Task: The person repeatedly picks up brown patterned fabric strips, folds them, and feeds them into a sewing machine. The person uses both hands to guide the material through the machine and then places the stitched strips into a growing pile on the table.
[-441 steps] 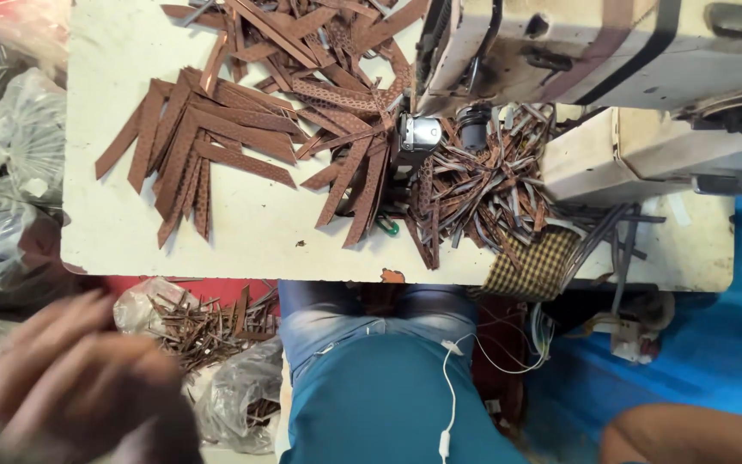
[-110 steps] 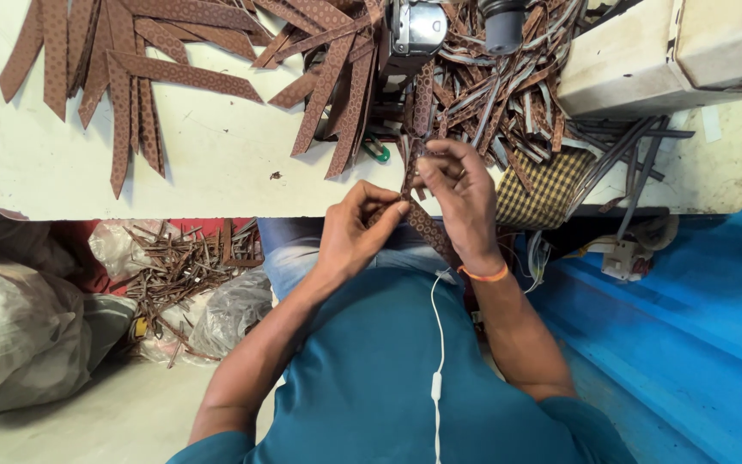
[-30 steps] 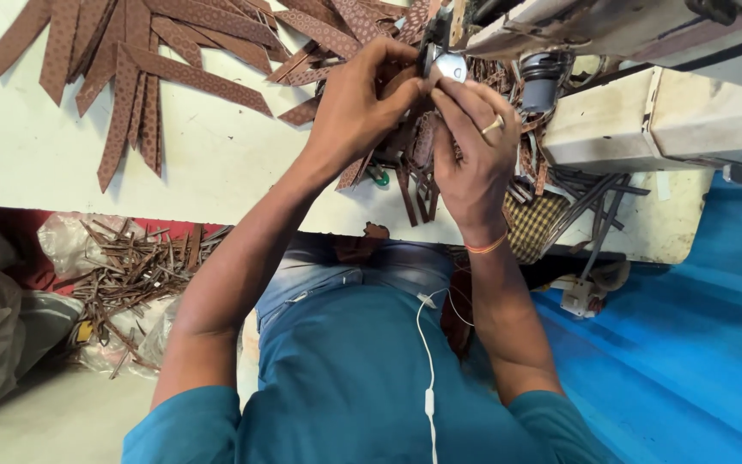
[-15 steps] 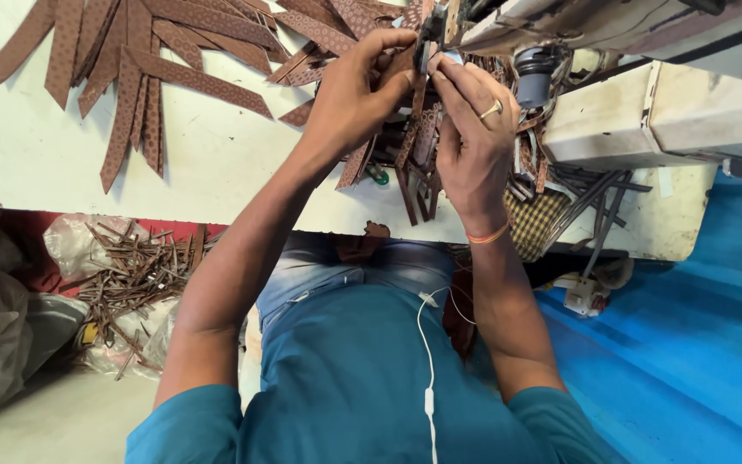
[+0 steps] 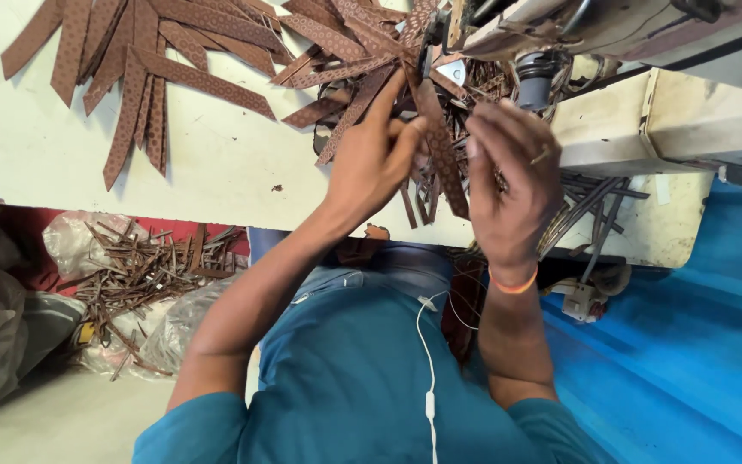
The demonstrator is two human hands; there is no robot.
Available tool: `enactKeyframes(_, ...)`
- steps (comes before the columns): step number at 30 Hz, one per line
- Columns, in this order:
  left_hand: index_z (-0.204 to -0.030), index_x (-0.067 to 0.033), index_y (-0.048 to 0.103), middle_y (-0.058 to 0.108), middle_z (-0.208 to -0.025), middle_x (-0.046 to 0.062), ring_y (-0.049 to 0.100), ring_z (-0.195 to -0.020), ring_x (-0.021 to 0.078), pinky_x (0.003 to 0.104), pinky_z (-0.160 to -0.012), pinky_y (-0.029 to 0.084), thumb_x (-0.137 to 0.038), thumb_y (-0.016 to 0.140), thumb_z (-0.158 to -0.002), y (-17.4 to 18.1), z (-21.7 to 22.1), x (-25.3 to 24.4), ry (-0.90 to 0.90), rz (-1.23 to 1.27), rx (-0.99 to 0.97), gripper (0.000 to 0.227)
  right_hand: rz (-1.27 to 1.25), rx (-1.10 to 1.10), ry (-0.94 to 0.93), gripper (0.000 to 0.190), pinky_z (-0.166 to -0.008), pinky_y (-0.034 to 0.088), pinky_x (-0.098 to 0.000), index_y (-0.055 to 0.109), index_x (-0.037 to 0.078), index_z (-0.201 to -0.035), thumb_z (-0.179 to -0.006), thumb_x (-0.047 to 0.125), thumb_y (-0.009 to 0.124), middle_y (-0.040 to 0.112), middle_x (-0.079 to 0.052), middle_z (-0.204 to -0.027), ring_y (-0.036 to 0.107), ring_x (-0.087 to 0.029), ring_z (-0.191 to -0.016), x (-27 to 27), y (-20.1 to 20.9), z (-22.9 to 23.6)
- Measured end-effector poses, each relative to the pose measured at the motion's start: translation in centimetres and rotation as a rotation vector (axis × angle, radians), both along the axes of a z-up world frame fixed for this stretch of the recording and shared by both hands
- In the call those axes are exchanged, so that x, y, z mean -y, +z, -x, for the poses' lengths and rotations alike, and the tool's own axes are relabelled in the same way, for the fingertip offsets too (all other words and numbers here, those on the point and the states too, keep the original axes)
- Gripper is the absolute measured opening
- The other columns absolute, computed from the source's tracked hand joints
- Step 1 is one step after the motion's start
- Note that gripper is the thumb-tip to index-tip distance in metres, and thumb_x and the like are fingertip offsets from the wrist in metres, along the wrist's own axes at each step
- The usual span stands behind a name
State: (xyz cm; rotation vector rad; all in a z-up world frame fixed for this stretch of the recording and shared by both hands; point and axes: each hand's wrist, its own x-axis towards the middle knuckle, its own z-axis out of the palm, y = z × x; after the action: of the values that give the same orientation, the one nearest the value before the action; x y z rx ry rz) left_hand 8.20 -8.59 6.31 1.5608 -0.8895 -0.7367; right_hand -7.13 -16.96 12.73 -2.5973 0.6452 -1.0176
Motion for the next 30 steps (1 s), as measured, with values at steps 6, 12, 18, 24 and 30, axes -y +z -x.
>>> enactKeyframes(6, -0.138, -0.0166, 0.055, 0.067, -0.115, 0.012, 0.072, -0.105, 0.0209, 0.032, -0.085, 0.060, -0.018, 0.056, -0.115, 1.2, -3.7, 1.3, 0.323, 0.409, 0.428, 0.023, -0.054, 0.015, 0.076, 0.019, -0.112, 0.051, -0.0417, 0.074, 0.006, -0.120, -0.101, 0.002, 0.075, 0.071, -0.006, -0.125, 0.064, -0.028, -0.125, -1.3, -1.3, -0.8)
enactKeyframes(12, -0.111, -0.0132, 0.074, 0.072, -0.099, 0.014, 0.071, -0.093, 0.0318, 0.041, -0.079, 0.055, -0.021, 0.066, -0.108, -2.3, -9.3, 5.1, -0.008, 0.227, 0.613, 0.011, -0.048, -0.098, 0.110, 0.030, -0.114, 0.046, -0.0450, 0.070, 0.005, -0.126, -0.097, 0.006, 0.078, 0.066, -0.008, -0.134, 0.060, -0.031, -0.130, -1.6, -1.9, -1.7)
enactKeyframes(18, -0.122, -0.0078, 0.075, 0.080, -0.086, 0.003, 0.077, -0.072, 0.0113, 0.027, -0.065, 0.058, -0.025, 0.059, -0.108, -2.9, -5.8, 2.4, -0.108, -0.010, 0.036, 0.028, 0.045, -0.124, 0.098, 0.037, -0.119, 0.040, -0.0488, 0.065, 0.005, -0.135, -0.100, 0.008, 0.075, 0.061, -0.010, -0.143, 0.054, -0.033, -0.138, -0.2, -2.3, -1.9)
enactKeyframes(24, -0.149, -0.0021, 0.045, 0.076, -0.092, 0.005, 0.057, -0.053, 0.0055, 0.023, -0.047, 0.049, -0.023, 0.065, -0.098, -3.3, 1.0, 0.2, 0.054, 0.116, -0.471, 0.059, 0.021, -0.134, 0.037, 0.041, -0.122, 0.039, -0.0484, 0.062, 0.006, -0.142, -0.102, 0.006, 0.069, 0.058, -0.011, -0.148, 0.051, -0.035, -0.143, 1.1, -4.1, -1.9)
enactKeyframes(30, -0.149, 0.0033, 0.054, 0.078, -0.106, 0.005, 0.063, -0.059, 0.0049, 0.020, -0.047, 0.044, -0.029, 0.065, -0.101, -3.5, -0.8, 1.0, 0.117, 0.120, -0.778, 0.059, -0.025, -0.150, 0.049, 0.046, -0.122, 0.038, -0.0464, 0.060, 0.006, -0.145, -0.100, -0.004, 0.058, 0.057, -0.009, -0.153, 0.052, -0.031, -0.144, 1.3, -4.1, -1.8)
